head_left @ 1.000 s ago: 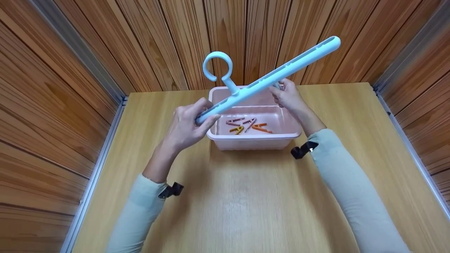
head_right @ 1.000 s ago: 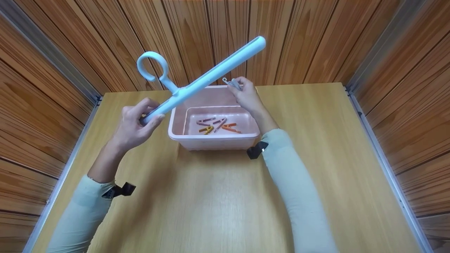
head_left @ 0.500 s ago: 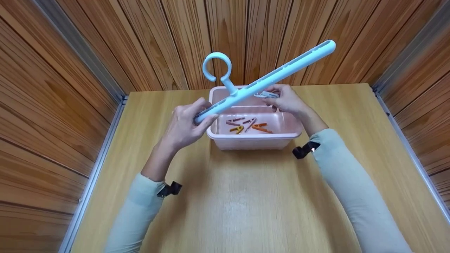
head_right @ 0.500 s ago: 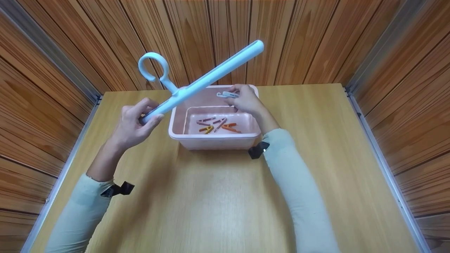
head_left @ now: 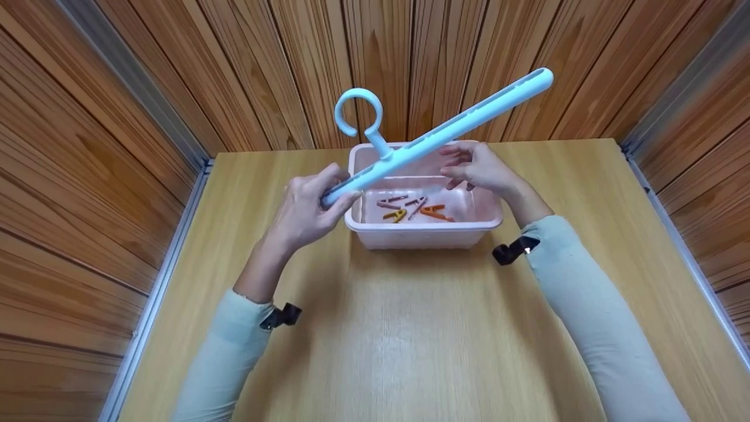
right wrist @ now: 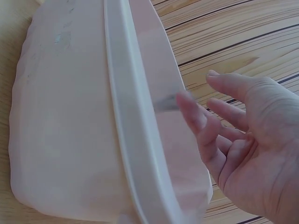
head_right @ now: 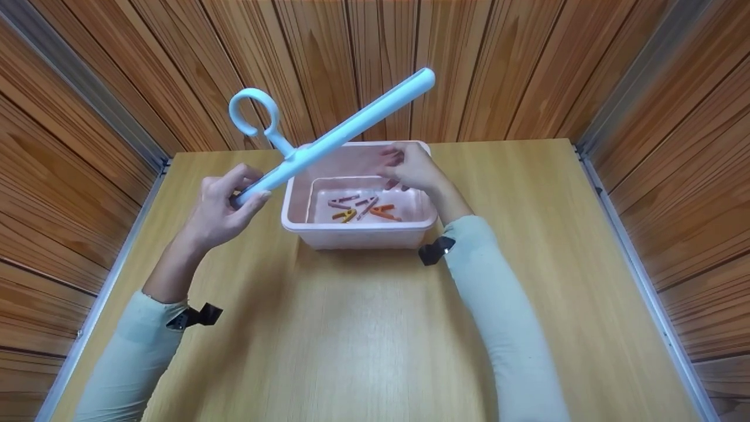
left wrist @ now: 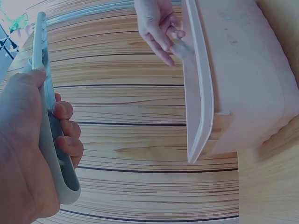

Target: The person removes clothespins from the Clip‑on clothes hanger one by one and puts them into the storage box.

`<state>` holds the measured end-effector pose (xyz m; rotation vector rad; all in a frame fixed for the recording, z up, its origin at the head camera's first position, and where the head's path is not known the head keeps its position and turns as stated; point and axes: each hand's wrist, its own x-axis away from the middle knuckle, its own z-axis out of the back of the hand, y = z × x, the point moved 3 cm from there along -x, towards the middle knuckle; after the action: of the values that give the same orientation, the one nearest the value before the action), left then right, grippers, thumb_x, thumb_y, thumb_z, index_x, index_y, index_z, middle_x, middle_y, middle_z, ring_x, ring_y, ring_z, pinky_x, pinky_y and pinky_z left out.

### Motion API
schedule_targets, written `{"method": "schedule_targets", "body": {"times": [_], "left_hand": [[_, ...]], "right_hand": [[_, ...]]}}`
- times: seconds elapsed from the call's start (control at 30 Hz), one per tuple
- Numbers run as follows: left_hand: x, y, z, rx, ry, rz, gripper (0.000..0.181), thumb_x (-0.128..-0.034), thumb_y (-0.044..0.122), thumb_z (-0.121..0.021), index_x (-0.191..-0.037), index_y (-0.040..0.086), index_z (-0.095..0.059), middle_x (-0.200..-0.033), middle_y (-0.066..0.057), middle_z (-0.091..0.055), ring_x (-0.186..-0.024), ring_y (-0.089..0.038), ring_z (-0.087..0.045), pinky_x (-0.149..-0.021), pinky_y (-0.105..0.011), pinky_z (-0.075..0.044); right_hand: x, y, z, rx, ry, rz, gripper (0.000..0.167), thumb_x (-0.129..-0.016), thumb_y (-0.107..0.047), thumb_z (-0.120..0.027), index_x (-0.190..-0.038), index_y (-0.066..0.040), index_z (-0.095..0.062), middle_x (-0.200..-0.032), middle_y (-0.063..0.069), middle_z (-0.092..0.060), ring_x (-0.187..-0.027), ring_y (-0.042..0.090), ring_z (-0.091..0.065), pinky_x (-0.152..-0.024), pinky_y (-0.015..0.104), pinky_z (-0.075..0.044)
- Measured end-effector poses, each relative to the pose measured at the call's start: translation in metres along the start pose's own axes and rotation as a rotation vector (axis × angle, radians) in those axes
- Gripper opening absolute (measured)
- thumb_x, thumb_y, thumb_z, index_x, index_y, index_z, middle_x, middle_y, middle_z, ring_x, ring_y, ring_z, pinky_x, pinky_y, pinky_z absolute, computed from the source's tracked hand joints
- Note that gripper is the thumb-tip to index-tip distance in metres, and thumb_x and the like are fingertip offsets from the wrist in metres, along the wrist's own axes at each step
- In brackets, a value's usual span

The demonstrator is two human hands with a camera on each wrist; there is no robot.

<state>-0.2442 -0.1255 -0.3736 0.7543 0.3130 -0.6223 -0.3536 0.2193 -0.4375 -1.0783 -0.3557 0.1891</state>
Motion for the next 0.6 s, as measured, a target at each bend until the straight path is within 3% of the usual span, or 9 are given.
{"method": "schedule_targets", "body": {"times": [0.33,0.47,0.6], "left_hand": [[0.002,-0.002,0.0,0.011,-0.01,0.024,0.026,-0.1079,0.028,-0.075,-0.117,0.004,-0.07,-0.079,-0.013,-0.063,-0.067,-0.018,-0.053,-0.06,-0.025,-0.036],[0.004,-0.003,0.001,0.023,-0.028,0.041,0.027,-0.1078,0.028,-0.075,-0.118,0.004,-0.07,-0.08,-0.014,-0.065,-0.068,-0.019,-0.055,-0.061,-0.025,-0.039],[0.007,-0.005,0.003,0.043,-0.058,0.05,0.027,-0.1079,0.028,-0.075,-0.12,0.004,-0.07,-0.084,-0.015,-0.067,-0.071,-0.019,-0.057,-0.063,-0.025,-0.042]], "right_hand": [[0.004,0.002,0.0,0.015,-0.017,0.048,0.048,-0.11,-0.014,-0.071,-0.157,-0.009,-0.062,-0.15,0.025,-0.068,-0.106,0.014,-0.081,-0.068,0.025,-0.061],[0.008,0.003,0.002,0.021,0.012,0.06,0.048,-0.111,-0.018,-0.071,-0.158,-0.01,-0.063,-0.154,0.023,-0.066,-0.116,0.014,-0.074,-0.073,0.025,-0.063],[0.013,0.003,0.006,0.018,0.047,0.087,0.045,-0.113,-0.026,-0.069,-0.155,-0.01,-0.065,-0.151,0.02,-0.069,-0.116,0.01,-0.07,-0.077,0.024,-0.064]]}}
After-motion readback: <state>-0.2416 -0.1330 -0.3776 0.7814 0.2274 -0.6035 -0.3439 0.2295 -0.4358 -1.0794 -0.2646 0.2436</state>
